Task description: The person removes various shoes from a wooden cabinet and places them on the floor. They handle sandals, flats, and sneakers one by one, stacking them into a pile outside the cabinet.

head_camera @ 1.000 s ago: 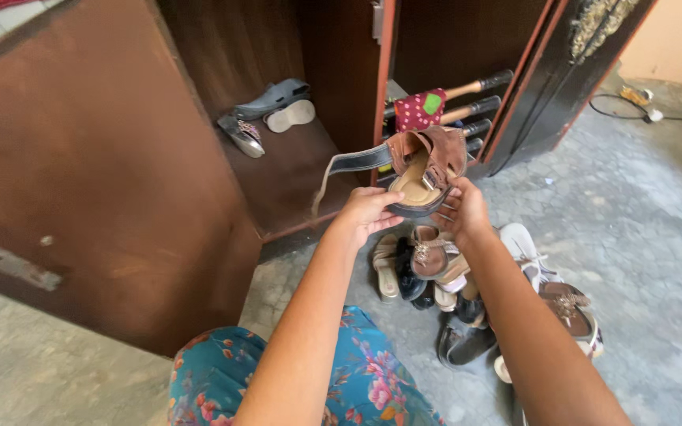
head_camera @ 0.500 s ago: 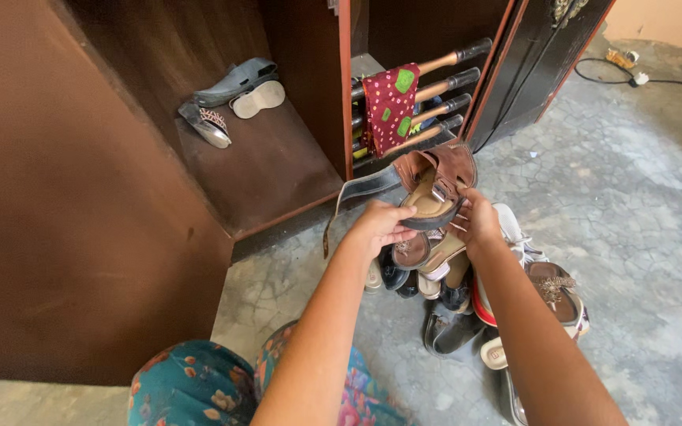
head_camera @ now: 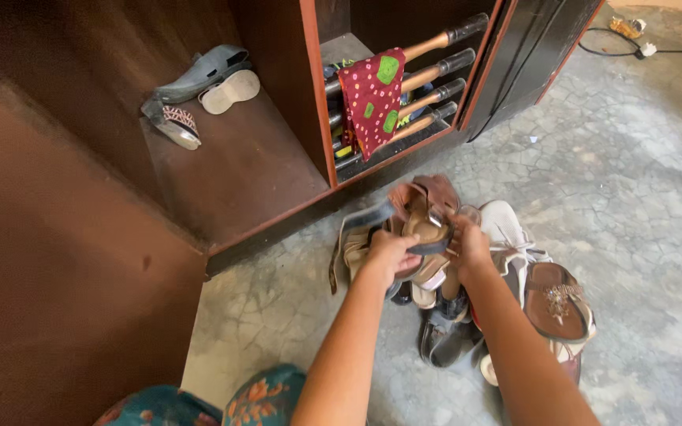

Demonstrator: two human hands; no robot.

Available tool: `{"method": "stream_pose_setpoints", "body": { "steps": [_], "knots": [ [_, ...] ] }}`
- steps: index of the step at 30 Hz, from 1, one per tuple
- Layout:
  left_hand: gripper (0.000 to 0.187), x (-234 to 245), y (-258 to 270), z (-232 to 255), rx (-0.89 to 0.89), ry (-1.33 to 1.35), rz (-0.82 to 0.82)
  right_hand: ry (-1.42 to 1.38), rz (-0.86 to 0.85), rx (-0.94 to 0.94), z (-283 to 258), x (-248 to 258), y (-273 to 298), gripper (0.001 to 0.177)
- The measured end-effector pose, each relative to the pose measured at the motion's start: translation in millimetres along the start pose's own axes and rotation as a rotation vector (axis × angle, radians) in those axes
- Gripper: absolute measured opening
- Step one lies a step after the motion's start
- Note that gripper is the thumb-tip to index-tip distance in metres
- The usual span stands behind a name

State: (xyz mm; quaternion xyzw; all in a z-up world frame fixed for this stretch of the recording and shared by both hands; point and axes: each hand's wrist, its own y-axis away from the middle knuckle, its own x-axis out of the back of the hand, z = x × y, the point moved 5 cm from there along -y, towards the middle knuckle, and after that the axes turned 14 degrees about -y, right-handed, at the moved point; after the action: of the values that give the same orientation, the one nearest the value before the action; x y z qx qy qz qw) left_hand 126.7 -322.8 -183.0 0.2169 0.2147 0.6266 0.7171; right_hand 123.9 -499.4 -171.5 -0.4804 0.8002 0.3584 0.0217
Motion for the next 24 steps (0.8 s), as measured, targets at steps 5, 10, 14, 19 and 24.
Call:
{"method": "stream_pose_setpoints", "body": {
  "steps": [5,10,14,19,24],
  "knots": [
    [0.02,-2.5,-35.1,-35.6,0.012,0.13,-0.039,-0.011,-0.009,-0.024,22.7,15.4,-28.6,0.025],
    [0.02,-8.3,-62.5,-60.0,0.078,0.113,-0.013,-0.02,0.089,0.001,41.9,28.9,-51.6,0.021],
    [0.022,-18.0,-75.3,-67.5,0.052,0.099,-0.022,-0.034,0.115,0.04,43.5,38.2,-59.2,0.02],
    [0.024,-29.5,-77.4,-79.8,0.042,-0.003,0.012,0.073,0.221,0.079,43.8,51.1,-66.1,0.03],
    [0.031,-29.5,-63.5,-81.7,-0.017,-0.29,0.008,0.198,0.152,0.24,45.2,54.2,-71.7,0.044]
  ]
}}
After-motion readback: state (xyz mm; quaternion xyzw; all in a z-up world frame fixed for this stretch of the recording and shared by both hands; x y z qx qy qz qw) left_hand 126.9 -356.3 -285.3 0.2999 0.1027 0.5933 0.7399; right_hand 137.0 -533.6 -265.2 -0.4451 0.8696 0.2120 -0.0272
